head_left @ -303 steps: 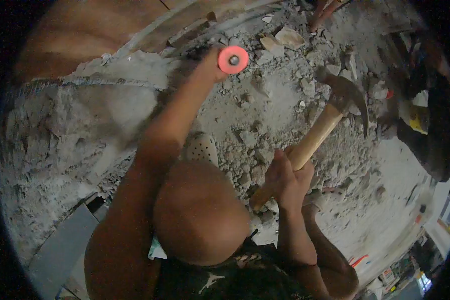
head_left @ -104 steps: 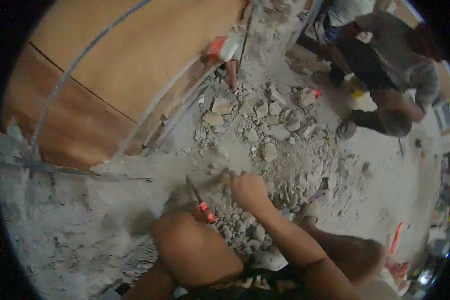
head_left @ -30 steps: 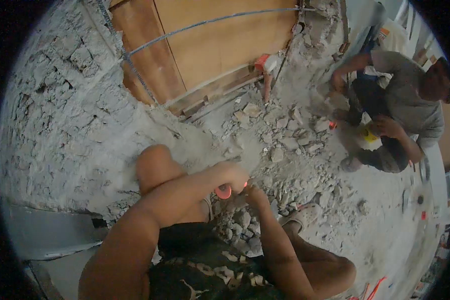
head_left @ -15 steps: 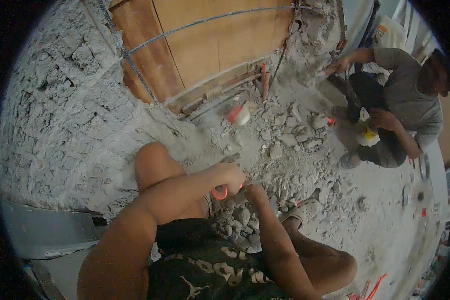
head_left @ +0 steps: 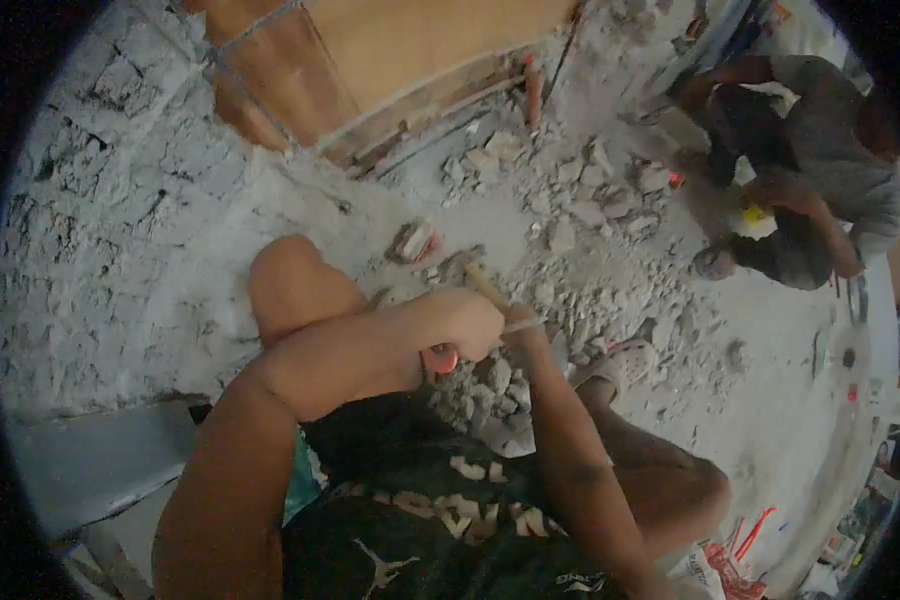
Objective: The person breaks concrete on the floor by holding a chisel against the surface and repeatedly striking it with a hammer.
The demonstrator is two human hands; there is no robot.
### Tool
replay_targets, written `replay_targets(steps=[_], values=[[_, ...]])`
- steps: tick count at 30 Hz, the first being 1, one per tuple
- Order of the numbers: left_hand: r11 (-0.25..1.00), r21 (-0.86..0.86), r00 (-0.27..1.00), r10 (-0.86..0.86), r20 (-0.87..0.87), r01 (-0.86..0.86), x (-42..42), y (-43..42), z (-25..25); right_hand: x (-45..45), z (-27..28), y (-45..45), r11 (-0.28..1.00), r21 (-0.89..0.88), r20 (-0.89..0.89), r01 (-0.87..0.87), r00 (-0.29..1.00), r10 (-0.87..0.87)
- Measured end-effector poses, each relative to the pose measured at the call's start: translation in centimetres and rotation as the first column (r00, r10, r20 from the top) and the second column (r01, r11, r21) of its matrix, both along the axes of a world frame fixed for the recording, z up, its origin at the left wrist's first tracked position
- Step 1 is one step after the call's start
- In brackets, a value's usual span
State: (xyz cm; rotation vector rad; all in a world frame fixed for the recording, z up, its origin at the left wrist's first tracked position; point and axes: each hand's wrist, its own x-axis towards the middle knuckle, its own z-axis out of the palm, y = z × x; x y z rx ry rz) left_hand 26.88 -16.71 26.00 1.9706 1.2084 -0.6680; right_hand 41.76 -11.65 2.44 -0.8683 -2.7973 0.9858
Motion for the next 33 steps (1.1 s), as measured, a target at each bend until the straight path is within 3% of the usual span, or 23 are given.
replay_targets(steps=[3, 6, 8, 12, 14, 16, 17, 21, 25, 30, 33], values=[[0.998, -0.04, 0.999, -0.048, 0.014, 0.048, 0.4, -0.8, -0.4, -1.1, 3.5, -0.1, 0.994, -0.026, 0.169, 0.107, 0.98, -0.101], [0.994, 0.046, 0.993, -0.101, 0.059, 0.098, 0.8, -2.2, 0.9, -1.2, 3.0, 0.0, 0.982, -0.035, 0.281, 0.184, 0.945, -0.167], [0.996, 0.045, 0.99, 0.069, 0.123, -0.075, 0.8, -2.6, 1.1, -0.2, 0.1, 0.6, 0.981, -0.01, 0.242, 0.191, 0.953, -0.183], [0.992, -0.06, 0.974, 0.12, 0.193, -0.111, 0.0, -2.0, 1.7, -0.4, -3.1, -0.3, 0.942, -0.087, 0.277, 0.325, 0.916, -0.29], [0.996, 0.019, 0.98, 0.088, 0.181, -0.093, -0.3, -1.5, 1.7, -1.1, -0.3, -1.1, 0.73, -0.59, -0.044, 0.345, 0.889, -0.456], [0.988, 0.098, 0.97, 0.093, 0.225, -0.118, -0.8, -1.2, 1.2, -3.0, -0.4, -2.2, 0.615, -0.746, -0.112, 0.255, 0.863, -0.493], [0.971, 0.185, 0.959, 0.097, 0.265, -0.149, -0.9, -1.0, 1.0, -4.3, -0.4, -2.8, 0.612, -0.755, -0.111, 0.236, 0.874, -0.474], [0.979, 0.152, 0.978, 0.105, 0.182, -0.133, -0.2, 0.6, 1.8, -10.5, -1.0, -4.1, 0.673, -0.712, -0.084, 0.199, 0.928, -0.362], [0.976, 0.125, 0.951, 0.141, 0.274, -0.181, 0.4, 1.6, 2.2, -13.2, -1.3, -3.2, 0.7, -0.689, -0.057, 0.188, 0.949, -0.311], [0.979, 0.137, 0.947, 0.103, 0.304, -0.151, 0.9, 1.1, -0.5, -6.4, -1.8, -2.4, 0.633, -0.708, -0.019, 0.314, 0.887, -0.461], [0.959, 0.228, 0.9, 0.058, 0.432, -0.171, 1.0, 0.7, -0.8, -0.4, -4.1, -2.5, 0.589, -0.667, 0.04, 0.456, 0.811, -0.583]])
